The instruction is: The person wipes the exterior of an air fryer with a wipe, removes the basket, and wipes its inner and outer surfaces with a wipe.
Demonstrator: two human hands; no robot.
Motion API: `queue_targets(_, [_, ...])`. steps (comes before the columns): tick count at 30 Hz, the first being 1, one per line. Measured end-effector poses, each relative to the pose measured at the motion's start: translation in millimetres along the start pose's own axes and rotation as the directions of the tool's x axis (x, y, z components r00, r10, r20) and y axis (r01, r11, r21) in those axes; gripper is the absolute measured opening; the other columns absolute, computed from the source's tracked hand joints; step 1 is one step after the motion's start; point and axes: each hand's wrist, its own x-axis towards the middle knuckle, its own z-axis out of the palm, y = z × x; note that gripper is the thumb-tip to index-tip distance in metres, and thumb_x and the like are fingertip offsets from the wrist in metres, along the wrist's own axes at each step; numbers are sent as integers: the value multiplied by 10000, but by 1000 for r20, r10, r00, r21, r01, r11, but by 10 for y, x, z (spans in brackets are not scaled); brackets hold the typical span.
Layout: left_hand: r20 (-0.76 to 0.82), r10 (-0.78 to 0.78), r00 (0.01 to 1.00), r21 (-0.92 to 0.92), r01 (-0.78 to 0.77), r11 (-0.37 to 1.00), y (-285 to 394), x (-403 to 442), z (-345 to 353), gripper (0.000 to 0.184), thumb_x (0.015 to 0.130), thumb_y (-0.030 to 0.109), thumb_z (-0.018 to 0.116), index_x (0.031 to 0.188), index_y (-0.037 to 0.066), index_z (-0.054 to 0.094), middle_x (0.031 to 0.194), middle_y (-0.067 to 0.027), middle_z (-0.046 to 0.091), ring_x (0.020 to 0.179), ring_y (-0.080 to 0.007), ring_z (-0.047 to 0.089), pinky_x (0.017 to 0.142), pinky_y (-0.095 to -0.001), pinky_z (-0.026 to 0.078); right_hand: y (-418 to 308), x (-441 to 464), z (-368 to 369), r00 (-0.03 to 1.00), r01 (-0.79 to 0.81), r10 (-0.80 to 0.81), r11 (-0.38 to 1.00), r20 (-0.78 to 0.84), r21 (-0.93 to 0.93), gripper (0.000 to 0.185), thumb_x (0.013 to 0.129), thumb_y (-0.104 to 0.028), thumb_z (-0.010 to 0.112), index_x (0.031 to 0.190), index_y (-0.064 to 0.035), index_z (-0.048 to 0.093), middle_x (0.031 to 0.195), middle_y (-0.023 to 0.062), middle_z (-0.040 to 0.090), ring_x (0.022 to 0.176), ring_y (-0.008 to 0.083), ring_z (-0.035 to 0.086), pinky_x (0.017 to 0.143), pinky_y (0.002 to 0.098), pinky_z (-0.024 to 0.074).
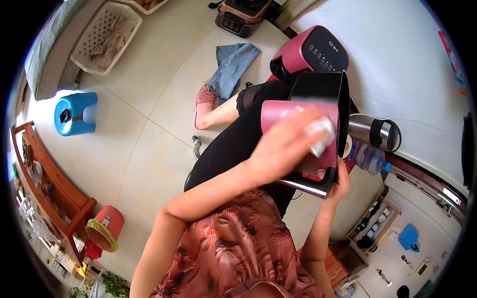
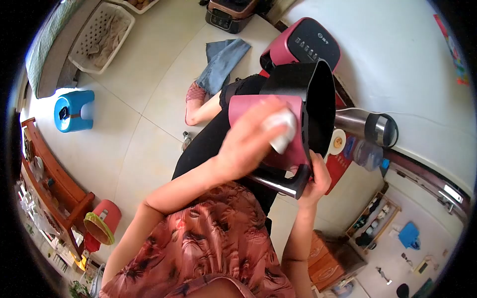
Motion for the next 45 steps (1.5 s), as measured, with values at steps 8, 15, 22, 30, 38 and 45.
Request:
queue_targets(8, [-53, -472, 880, -98, 466, 880, -134, -70, -268, 395, 897, -28, 518, 1290, 16, 523, 1306, -198, 515, 1195, -376, 523, 1009, -381, 426, -197, 167, 164, 978, 207, -207, 978, 10, -6, 348, 711, -43, 746, 1037, 21, 643, 773, 97, 576, 663, 207, 556, 620, 281, 429])
queue_targets(15, [52, -331, 942, -173, 335, 926, -102, 133, -334, 398, 892, 1, 528, 1289, 27, 521, 1246, -220, 529, 1163, -381, 534, 1011, -383, 413, -290, 168, 208, 976, 214, -211, 974, 50, -71, 344, 681, -49, 744, 1012, -2, 659, 753, 113, 593, 658, 253, 576, 604, 319, 427])
queue_targets(22, [-94, -602, 793, -29, 602, 798, -386, -340, -359, 336, 1000, 85, 414, 1302, -6, 530, 1271, -189, 560, 1173, -315, 513, 1035, -362, 365, -332, 260, 299, 954, 297, -287, 946, 92, -133, 323, 707, -92, 726, 1018, -17, 677, 755, 105, 619, 670, 272, 598, 610, 341, 432])
queue_targets(30, [-69, -339, 938, 219, 346, 912, -52, -221, -424, 433, 887, -29, 477, 1307, 26, 566, 1379, -162, 476, 1250, -268, 484, 996, -337, 382, -382, 266, 431, 933, 361, -353, 916, 76, -174, 308, 720, -90, 693, 1022, -38, 661, 773, 73, 641, 695, 248, 613, 645, 340, 459])
queue_targets(38, [-37, -79, 996, 287, 86, 954, 22, -609, -293, 468, 645, -54, 765, 1093, 35, 667, 1110, -124, 579, 995, -281, 592, 824, -355, 504, -313, 239, 375, 944, 328, -317, 932, 91, -155, 496, 611, 50, 622, 1100, -33, 634, 829, 63, 635, 775, 243, 607, 696, 345, 463])
queue_targets(45, [298, 323, 898, 204, -390, 898, -235, -470, -406, 267, 578, -31, 761, 829, 41, 708, 1007, -75, 656, 892, -247, 655, 718, -317, 557, -264, 207, 376, 943, 334, -330, 930, 55, -150, 461, 641, 2, 639, 1101, -27, 621, 811, 53, 623, 784, 221, 602, 722, 330, 465])
